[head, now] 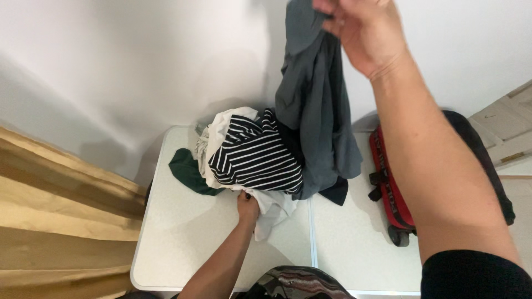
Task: The person sorts through a pile of clothes on a table, picks up a grey t-shirt, folds it into a compact rectangle by hand, and then places the folded shirt into an open suitcase on the floor.
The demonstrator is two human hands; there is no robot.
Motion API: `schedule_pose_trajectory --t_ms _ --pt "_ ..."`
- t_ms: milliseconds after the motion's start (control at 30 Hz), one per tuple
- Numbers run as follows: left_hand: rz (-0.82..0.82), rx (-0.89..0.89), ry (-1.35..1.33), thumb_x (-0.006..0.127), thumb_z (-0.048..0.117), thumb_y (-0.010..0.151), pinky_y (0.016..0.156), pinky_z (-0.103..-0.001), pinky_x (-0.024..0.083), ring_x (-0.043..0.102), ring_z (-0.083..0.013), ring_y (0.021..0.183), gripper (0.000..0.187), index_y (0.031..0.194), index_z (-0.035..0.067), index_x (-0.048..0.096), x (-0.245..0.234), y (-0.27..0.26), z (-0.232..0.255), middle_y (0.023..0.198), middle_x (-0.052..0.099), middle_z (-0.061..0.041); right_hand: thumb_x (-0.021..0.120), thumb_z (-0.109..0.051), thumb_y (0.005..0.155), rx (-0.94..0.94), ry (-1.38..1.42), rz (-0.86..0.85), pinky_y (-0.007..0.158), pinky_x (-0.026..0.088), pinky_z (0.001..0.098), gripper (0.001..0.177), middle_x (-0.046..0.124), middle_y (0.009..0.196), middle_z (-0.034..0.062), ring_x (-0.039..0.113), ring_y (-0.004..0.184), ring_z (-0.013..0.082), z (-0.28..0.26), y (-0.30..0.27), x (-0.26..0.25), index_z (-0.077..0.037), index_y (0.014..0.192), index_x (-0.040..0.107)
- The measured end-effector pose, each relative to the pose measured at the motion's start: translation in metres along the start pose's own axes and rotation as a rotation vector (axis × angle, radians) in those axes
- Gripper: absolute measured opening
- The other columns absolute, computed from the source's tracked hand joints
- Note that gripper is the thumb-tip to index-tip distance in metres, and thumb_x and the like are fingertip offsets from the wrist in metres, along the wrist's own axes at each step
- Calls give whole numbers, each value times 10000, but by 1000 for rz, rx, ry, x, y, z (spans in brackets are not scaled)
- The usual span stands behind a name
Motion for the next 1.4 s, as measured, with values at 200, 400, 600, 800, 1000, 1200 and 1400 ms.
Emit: schedule_pose_trajectory --t_ms 200,400,600,800,1000,1200,1400 --pt "-22 181 -223 551 53 951 828 -289 499 621 -166 934 239 1167 42 653 5 -25 33 1060 693 -73 467 -47 1057 416 -69 11 897 584 352 250 739 1177 91 720 1080 189 106 -55 30 -47 1188 679" --pt "-145 238 -454 499 0 931 763 -260 473 554 -122 838 183 1063 60 609 12 -48 101 955 633 -11 460 -91 1058 459 -107 255 772 586 286 277 742 996 81 718 845 163 191 -146 26 -22 1212 680" --pt "-247 403 -477 555 -2 952 768 -276 484 544 -128 848 112 1036 60 596 26 -72 190 953 623 -31 573 -26 1043 272 -259 408 648 478 224 171 634 856 42 567 726 82 215 -230 56 -11 1206 623" --pt "-531 619 -751 644 -28 971 974 -310 496 587 -148 1025 143 1075 62 605 34 -100 314 1081 628 -41 577 -33 1046 67 -324 472 746 541 261 323 604 1019 84 614 848 115 179 -236 67 -12 1335 435" --pt "-762 995 -751 658 13 1086 1108 -296 475 597 -117 1115 139 1212 55 616 38 -172 414 1157 653 -25 650 16 976 26 -386 406 940 578 335 467 631 1215 124 675 1094 188 171 -223 72 -21 1343 364" --pt "-876 1213 -799 704 65 1182 1015 -227 437 564 -68 1026 71 1185 73 633 39 -234 457 1101 641 13 713 30 861 175 -473 360 981 558 383 823 524 1380 207 600 1247 277 176 -225 72 -76 1530 246" --pt "-922 987 -795 718 131 1127 1031 -239 434 569 -70 1033 115 1183 74 636 40 -240 449 1086 648 10 834 -88 807 226 -441 349 1081 479 438 1058 425 1531 234 562 1305 338 174 -224 74 -97 1600 133"
Point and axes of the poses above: each hand's wrist, its own y-axis towards the middle knuckle, its own x-axis out of the palm, z = x × y, the point moved 2 cm from there along y, towards the middle knuckle
